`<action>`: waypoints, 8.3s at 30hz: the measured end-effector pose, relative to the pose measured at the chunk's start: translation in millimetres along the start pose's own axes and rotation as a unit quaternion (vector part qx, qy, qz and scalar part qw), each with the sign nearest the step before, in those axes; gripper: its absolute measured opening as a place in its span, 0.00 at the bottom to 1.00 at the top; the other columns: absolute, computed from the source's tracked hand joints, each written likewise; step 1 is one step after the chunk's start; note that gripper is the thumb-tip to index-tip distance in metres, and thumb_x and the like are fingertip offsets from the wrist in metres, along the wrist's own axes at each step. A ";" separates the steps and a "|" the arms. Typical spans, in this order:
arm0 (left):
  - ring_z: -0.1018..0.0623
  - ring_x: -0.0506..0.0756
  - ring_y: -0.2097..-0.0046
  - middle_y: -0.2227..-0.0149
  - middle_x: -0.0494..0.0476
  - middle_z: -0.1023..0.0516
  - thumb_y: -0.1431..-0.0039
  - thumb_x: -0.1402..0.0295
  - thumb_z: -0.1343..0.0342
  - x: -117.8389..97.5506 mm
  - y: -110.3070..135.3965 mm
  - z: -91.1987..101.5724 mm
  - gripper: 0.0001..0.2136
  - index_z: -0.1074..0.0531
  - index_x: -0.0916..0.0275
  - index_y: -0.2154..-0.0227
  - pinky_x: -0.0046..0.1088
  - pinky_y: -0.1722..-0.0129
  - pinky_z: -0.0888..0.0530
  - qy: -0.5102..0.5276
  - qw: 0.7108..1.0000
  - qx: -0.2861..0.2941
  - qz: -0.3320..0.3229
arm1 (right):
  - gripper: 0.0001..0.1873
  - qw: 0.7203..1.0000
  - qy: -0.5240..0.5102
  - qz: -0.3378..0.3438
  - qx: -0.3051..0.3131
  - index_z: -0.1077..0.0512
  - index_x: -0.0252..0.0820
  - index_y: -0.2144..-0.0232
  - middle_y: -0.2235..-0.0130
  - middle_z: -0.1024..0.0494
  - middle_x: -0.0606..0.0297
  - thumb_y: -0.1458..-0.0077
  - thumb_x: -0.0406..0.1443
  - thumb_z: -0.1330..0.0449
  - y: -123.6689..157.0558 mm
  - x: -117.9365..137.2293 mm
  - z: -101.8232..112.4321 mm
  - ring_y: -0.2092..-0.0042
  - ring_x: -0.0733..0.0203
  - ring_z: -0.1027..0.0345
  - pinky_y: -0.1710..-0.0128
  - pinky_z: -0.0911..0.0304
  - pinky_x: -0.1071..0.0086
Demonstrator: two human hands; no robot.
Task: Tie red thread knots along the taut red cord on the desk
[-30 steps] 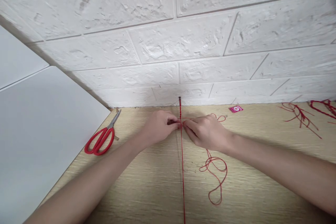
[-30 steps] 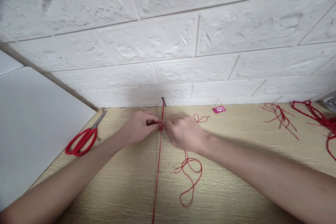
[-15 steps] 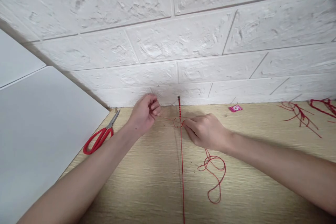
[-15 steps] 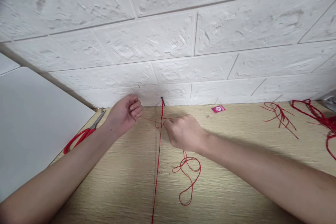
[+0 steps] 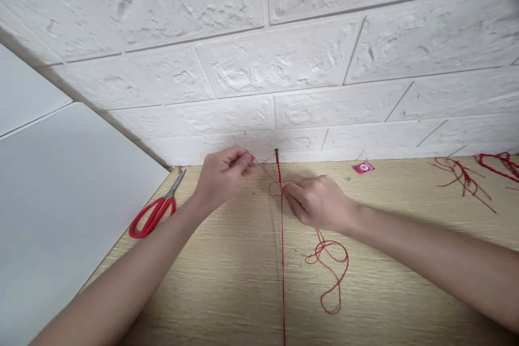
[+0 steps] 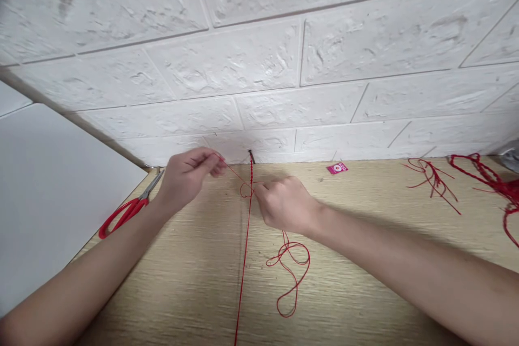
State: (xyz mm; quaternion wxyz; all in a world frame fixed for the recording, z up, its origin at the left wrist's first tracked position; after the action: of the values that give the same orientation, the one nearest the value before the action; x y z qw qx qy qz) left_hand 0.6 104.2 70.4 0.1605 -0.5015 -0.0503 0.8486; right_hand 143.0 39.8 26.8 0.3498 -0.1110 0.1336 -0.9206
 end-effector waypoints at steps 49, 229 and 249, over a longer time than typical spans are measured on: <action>0.20 0.57 0.57 0.62 0.60 0.19 0.42 0.68 0.43 15.9 -5.1 -1.9 0.06 0.31 0.63 0.72 0.37 0.51 0.26 0.337 0.937 -0.027 0.086 | 0.11 0.990 -0.089 0.039 -0.103 0.31 0.38 0.72 0.69 0.30 0.57 0.39 0.28 0.50 -2.0 3.4 16.5 0.65 0.56 0.40 0.64 0.41 0.64; 0.26 0.56 0.64 0.68 0.54 0.25 0.40 0.70 0.46 -14.5 35.0 -56.5 0.05 0.27 0.62 0.63 0.38 0.59 0.36 -0.297 0.921 0.070 -0.243 | 0.09 0.952 -0.289 -0.053 -0.083 0.32 0.40 0.73 0.72 0.33 0.67 0.40 0.27 0.45 -24.4 -15.2 -0.5 0.67 0.63 0.39 0.66 0.45 0.69; 0.26 0.57 0.64 0.71 0.56 0.24 0.40 0.72 0.48 -12.2 30.6 -53.6 0.08 0.29 0.62 0.74 0.39 0.60 0.38 -0.396 0.877 0.003 -0.272 | 0.08 0.946 -0.302 -0.085 -0.078 0.32 0.40 0.73 0.72 0.31 0.67 0.42 0.28 0.45 -23.1 -21.1 -1.0 0.68 0.63 0.39 0.66 0.45 0.70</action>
State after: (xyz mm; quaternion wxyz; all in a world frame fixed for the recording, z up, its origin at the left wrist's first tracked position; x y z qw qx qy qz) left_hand 45.8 67.4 46.6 0.3531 -0.0893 -0.2419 0.8993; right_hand 144.0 70.8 31.1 0.2845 -0.4220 0.0827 -0.8568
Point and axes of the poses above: each hand's wrist, its own y-axis away from the middle knuckle, its own z-axis out of the back of the hand, x = y × z, the point moved 10 cm from there along -y, towards the middle knuckle
